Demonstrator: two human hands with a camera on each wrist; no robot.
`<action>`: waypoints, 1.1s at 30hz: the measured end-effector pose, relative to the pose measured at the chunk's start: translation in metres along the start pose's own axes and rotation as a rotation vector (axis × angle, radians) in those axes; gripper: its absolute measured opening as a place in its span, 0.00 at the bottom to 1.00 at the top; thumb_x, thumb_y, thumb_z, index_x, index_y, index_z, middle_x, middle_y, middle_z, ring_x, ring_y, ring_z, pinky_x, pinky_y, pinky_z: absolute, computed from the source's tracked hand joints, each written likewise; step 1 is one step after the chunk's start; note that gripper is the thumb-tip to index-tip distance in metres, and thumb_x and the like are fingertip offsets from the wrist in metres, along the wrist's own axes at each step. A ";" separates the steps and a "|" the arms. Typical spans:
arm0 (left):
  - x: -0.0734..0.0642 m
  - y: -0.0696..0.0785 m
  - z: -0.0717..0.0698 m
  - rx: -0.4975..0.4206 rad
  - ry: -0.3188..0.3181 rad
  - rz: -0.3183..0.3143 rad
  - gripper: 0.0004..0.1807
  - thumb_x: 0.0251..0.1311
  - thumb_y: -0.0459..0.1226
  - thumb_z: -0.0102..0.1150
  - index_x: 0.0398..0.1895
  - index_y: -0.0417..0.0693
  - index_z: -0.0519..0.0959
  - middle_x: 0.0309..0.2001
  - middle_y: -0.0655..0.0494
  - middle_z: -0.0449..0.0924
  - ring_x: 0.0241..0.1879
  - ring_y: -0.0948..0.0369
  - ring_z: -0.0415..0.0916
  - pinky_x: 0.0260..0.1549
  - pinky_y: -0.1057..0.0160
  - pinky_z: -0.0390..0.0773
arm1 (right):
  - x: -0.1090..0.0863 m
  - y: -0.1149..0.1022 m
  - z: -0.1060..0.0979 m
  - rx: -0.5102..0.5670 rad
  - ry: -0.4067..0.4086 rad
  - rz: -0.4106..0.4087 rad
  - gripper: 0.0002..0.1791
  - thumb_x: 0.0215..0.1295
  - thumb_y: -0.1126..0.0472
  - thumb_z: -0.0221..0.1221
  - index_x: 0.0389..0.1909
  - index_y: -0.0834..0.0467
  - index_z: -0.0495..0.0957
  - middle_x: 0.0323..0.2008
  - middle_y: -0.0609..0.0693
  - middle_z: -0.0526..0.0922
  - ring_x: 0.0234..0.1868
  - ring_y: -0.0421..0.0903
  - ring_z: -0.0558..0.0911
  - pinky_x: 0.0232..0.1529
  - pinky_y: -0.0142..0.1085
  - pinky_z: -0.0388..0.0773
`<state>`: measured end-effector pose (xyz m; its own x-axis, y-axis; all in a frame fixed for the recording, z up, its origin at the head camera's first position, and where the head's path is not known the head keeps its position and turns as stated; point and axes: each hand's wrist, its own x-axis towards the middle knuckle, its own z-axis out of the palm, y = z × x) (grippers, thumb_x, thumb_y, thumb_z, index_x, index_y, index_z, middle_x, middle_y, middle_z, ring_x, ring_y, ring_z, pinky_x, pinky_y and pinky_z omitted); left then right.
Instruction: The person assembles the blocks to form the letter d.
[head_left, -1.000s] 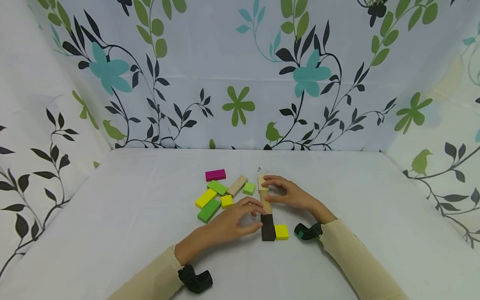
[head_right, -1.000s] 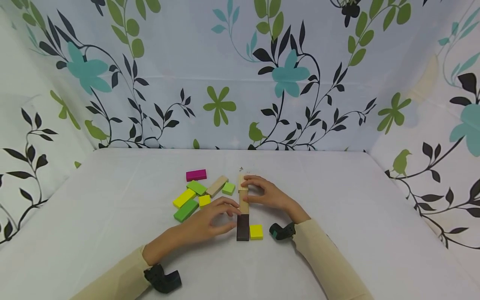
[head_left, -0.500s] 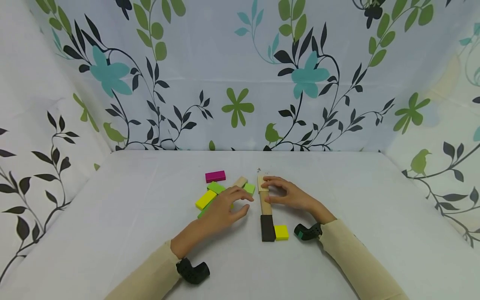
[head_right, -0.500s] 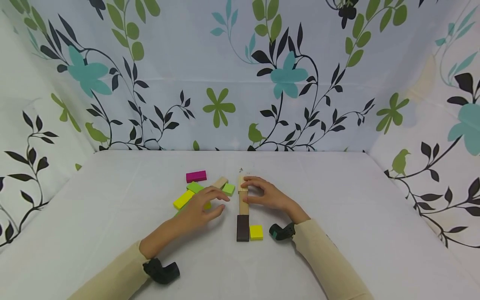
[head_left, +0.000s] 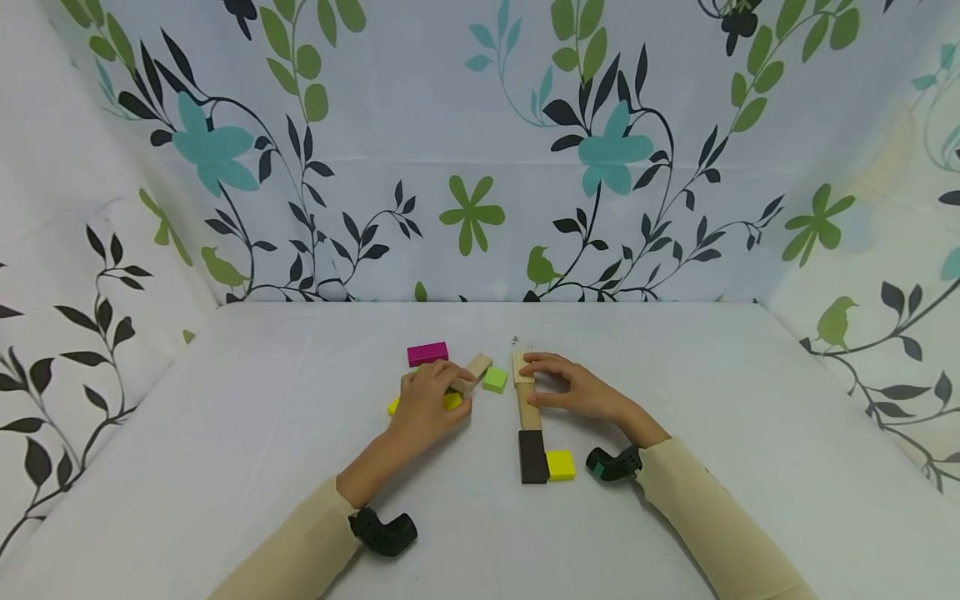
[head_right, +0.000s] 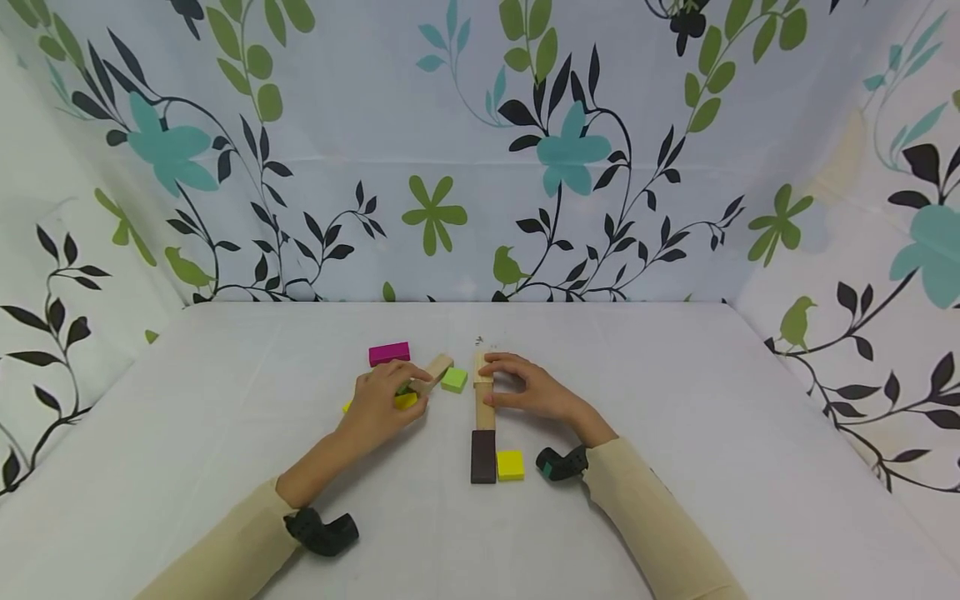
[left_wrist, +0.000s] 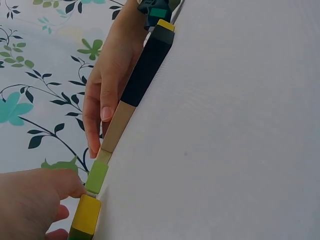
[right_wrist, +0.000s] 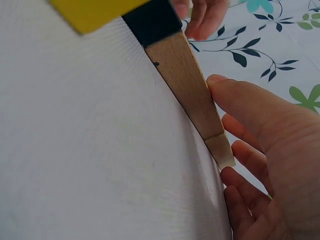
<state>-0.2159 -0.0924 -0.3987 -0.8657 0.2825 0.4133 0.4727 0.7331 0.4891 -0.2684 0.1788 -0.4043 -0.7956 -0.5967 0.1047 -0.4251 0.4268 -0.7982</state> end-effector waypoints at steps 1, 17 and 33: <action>0.000 -0.001 0.000 0.012 -0.006 -0.008 0.12 0.56 0.36 0.64 0.44 0.47 0.82 0.48 0.52 0.78 0.55 0.50 0.70 0.54 0.42 0.63 | 0.000 0.000 0.000 0.001 -0.001 -0.003 0.25 0.62 0.60 0.66 0.60 0.57 0.75 0.71 0.56 0.63 0.74 0.56 0.56 0.71 0.56 0.51; 0.005 -0.004 0.004 0.130 0.021 -0.078 0.12 0.57 0.42 0.65 0.43 0.48 0.84 0.46 0.52 0.84 0.52 0.50 0.72 0.54 0.46 0.66 | 0.001 0.002 0.000 0.006 0.005 -0.003 0.24 0.62 0.60 0.65 0.60 0.58 0.75 0.71 0.56 0.63 0.74 0.57 0.56 0.71 0.57 0.50; 0.007 -0.002 0.004 0.034 0.078 -0.111 0.08 0.54 0.36 0.66 0.38 0.44 0.85 0.39 0.53 0.84 0.45 0.53 0.76 0.54 0.46 0.67 | 0.001 0.000 0.000 -0.004 0.010 -0.008 0.24 0.62 0.60 0.66 0.59 0.58 0.76 0.71 0.57 0.63 0.74 0.57 0.57 0.71 0.56 0.52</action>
<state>-0.2231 -0.0893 -0.3999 -0.8963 0.1503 0.4172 0.3677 0.7779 0.5096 -0.2693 0.1782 -0.4045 -0.7966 -0.5931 0.1168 -0.4331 0.4252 -0.7948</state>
